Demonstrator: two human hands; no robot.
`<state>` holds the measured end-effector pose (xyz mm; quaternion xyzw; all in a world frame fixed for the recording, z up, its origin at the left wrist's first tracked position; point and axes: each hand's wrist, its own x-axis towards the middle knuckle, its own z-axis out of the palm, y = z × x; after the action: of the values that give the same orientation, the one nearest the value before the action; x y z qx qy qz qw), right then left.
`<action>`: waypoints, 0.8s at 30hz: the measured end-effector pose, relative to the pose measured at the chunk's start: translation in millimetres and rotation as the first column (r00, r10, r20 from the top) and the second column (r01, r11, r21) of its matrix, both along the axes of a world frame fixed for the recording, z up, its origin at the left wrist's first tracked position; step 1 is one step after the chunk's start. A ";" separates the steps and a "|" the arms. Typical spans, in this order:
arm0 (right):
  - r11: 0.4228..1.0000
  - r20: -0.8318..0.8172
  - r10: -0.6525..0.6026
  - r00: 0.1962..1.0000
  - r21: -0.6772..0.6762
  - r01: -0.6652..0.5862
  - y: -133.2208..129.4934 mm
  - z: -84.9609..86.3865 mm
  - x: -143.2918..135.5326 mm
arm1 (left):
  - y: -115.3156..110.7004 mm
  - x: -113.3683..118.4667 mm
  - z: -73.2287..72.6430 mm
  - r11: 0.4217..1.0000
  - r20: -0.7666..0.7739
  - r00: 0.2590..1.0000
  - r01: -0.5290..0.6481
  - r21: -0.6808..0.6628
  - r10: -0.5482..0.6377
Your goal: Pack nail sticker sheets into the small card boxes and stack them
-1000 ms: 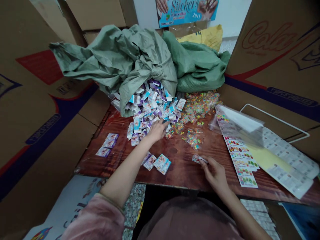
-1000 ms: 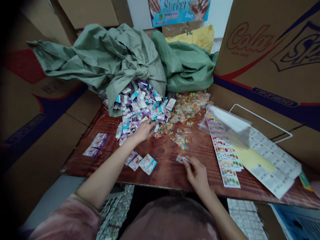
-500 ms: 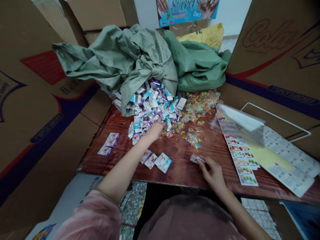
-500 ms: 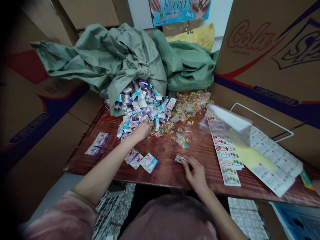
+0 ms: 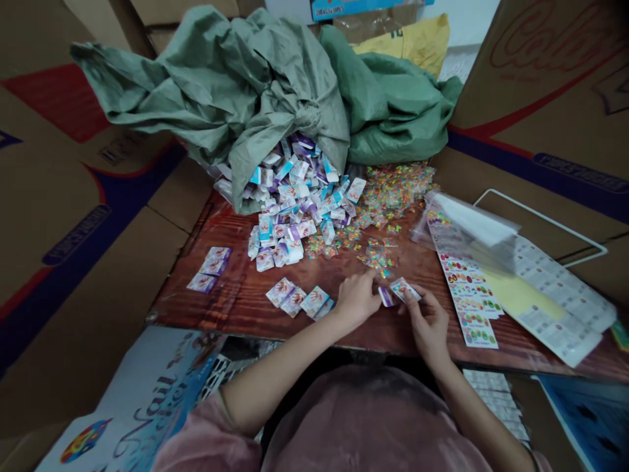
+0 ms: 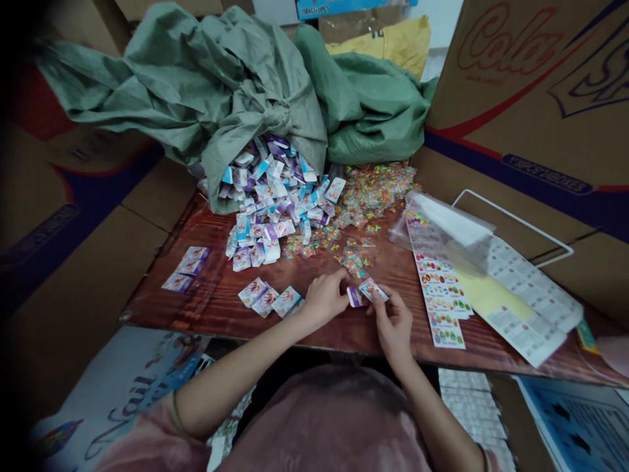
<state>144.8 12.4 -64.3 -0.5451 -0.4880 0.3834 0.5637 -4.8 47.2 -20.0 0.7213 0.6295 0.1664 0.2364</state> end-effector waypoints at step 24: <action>0.997 -0.079 -0.073 0.994 0.016 0.074 1.6 5.8 21.5 | -15.8 18.1 -34.7 0.977 0.234 0.954 0.155 0.145 -0.186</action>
<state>166.3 14.0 -58.6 -0.5418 -0.4487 0.3790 0.6012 13.3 31.4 -54.6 0.7601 0.5188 0.2726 0.2808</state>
